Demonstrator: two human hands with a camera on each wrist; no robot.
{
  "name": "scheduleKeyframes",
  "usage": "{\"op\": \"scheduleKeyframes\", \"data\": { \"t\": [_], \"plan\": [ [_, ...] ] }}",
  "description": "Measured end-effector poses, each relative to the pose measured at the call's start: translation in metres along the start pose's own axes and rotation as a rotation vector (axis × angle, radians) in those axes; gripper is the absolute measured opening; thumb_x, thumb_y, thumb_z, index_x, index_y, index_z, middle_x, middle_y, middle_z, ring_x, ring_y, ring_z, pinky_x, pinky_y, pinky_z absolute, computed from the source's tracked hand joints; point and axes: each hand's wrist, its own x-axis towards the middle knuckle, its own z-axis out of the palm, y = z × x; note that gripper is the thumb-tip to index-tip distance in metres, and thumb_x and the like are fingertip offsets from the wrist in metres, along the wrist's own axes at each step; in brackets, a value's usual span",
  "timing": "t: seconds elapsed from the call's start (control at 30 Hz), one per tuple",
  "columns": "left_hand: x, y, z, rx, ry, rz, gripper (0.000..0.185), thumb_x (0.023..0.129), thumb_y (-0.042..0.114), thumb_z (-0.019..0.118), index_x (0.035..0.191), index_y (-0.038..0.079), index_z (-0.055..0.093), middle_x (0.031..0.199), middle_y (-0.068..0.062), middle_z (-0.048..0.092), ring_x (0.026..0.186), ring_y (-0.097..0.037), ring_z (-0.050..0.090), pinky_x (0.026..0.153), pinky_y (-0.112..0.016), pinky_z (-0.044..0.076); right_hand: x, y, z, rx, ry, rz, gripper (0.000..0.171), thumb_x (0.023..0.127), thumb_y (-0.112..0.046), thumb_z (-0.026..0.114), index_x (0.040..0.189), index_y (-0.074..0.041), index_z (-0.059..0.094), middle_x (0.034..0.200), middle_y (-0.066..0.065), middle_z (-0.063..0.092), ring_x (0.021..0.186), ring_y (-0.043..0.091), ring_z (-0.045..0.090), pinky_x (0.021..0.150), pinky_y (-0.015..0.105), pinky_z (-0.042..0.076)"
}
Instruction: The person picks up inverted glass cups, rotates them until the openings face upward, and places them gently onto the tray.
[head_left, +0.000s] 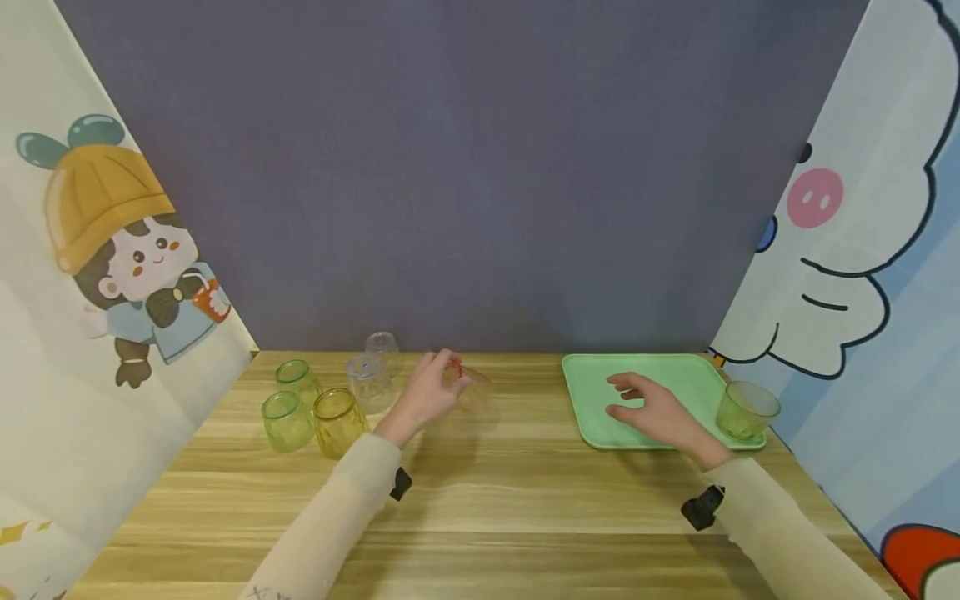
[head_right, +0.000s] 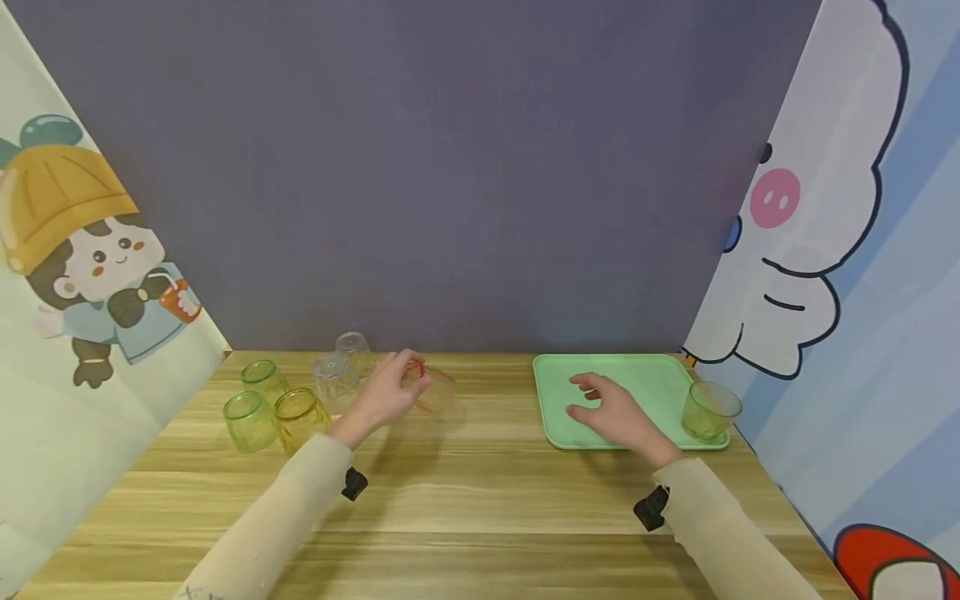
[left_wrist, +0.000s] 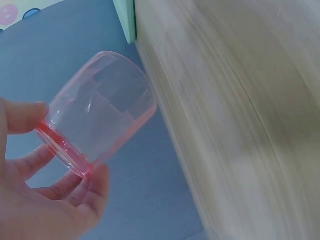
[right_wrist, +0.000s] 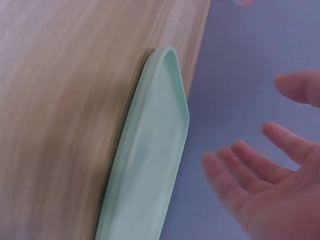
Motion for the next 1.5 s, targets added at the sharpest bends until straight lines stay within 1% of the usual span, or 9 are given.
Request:
{"op": "scheduleKeyframes", "data": {
  "t": [0.17,0.43,0.63,0.8,0.93,1.03,1.2,1.3,1.5],
  "plan": [
    [-0.002,0.000,0.003,-0.021,0.019,0.011,0.035,0.100,0.032,0.066,0.128,0.011,0.060,0.126,-0.014,0.057,0.119,-0.033,0.055,0.101,-0.051,0.046,0.001,0.000,0.007,0.048,0.001,-0.006,0.052,0.099,-0.026,0.068,0.142,-0.002,0.053,0.138,0.024,0.056,0.122,0.045,0.056,0.095,0.056,0.050],
    [-0.007,0.000,0.005,-0.055,0.066,0.067,0.030,0.099,0.027,0.068,0.121,0.008,0.062,0.120,-0.015,0.058,0.105,-0.032,0.057,0.092,-0.051,0.048,0.006,-0.008,0.017,0.129,0.017,-0.029,0.051,0.098,-0.021,0.069,0.142,0.000,0.053,0.139,0.024,0.056,0.122,0.046,0.056,0.095,0.054,0.052],
    [-0.010,-0.001,0.007,-0.090,0.074,0.049,0.032,0.099,0.029,0.068,0.123,0.009,0.061,0.115,-0.015,0.059,0.098,-0.029,0.056,0.088,-0.048,0.049,0.008,-0.011,0.027,0.192,0.013,-0.041,0.052,0.098,-0.021,0.069,0.143,-0.001,0.052,0.140,0.024,0.054,0.124,0.047,0.055,0.093,0.050,0.054],
    [-0.012,-0.001,0.006,-0.153,0.065,0.025,0.032,0.099,0.027,0.069,0.124,0.010,0.060,0.115,-0.014,0.059,0.102,-0.029,0.057,0.090,-0.047,0.050,0.009,-0.011,0.035,0.219,0.011,-0.057,0.052,0.099,-0.022,0.069,0.144,-0.002,0.052,0.139,0.025,0.054,0.125,0.049,0.054,0.093,0.049,0.054],
    [-0.015,-0.001,0.005,-0.214,0.048,0.010,0.031,0.100,0.025,0.067,0.124,0.008,0.060,0.114,-0.011,0.058,0.103,-0.027,0.057,0.089,-0.046,0.050,0.009,-0.013,0.040,0.226,0.005,-0.057,0.051,0.099,-0.022,0.069,0.144,-0.005,0.052,0.139,0.023,0.055,0.125,0.047,0.054,0.093,0.050,0.053],
    [-0.016,-0.002,0.004,-0.231,0.038,0.009,0.032,0.100,0.024,0.066,0.126,0.007,0.059,0.112,-0.009,0.059,0.101,-0.025,0.057,0.089,-0.044,0.050,0.008,-0.015,0.043,0.232,0.006,-0.053,0.051,0.099,-0.021,0.069,0.144,-0.006,0.052,0.139,0.023,0.055,0.126,0.046,0.054,0.093,0.051,0.053],
    [-0.017,-0.004,0.004,-0.255,0.039,0.021,0.032,0.101,0.023,0.065,0.126,0.005,0.058,0.113,-0.010,0.062,0.102,-0.026,0.060,0.089,-0.045,0.052,0.009,-0.018,0.047,0.236,0.010,-0.064,0.052,0.099,-0.019,0.069,0.144,-0.003,0.051,0.139,0.027,0.053,0.125,0.046,0.055,0.094,0.051,0.053],
    [-0.017,-0.004,0.003,-0.285,0.036,0.017,0.033,0.102,0.023,0.063,0.127,0.003,0.057,0.116,-0.012,0.063,0.104,-0.029,0.061,0.089,-0.047,0.053,0.010,-0.021,0.050,0.246,0.008,-0.072,0.052,0.099,-0.018,0.068,0.145,-0.001,0.050,0.140,0.026,0.054,0.125,0.046,0.055,0.094,0.050,0.053],
    [-0.019,-0.001,0.001,-0.332,0.031,-0.011,0.032,0.102,0.024,0.064,0.127,0.006,0.058,0.118,-0.011,0.063,0.109,-0.030,0.061,0.093,-0.048,0.053,0.012,-0.027,0.055,0.286,0.014,-0.075,0.053,0.098,-0.019,0.069,0.145,-0.005,0.051,0.140,0.022,0.055,0.125,0.043,0.055,0.096,0.053,0.051]
  ]
}}
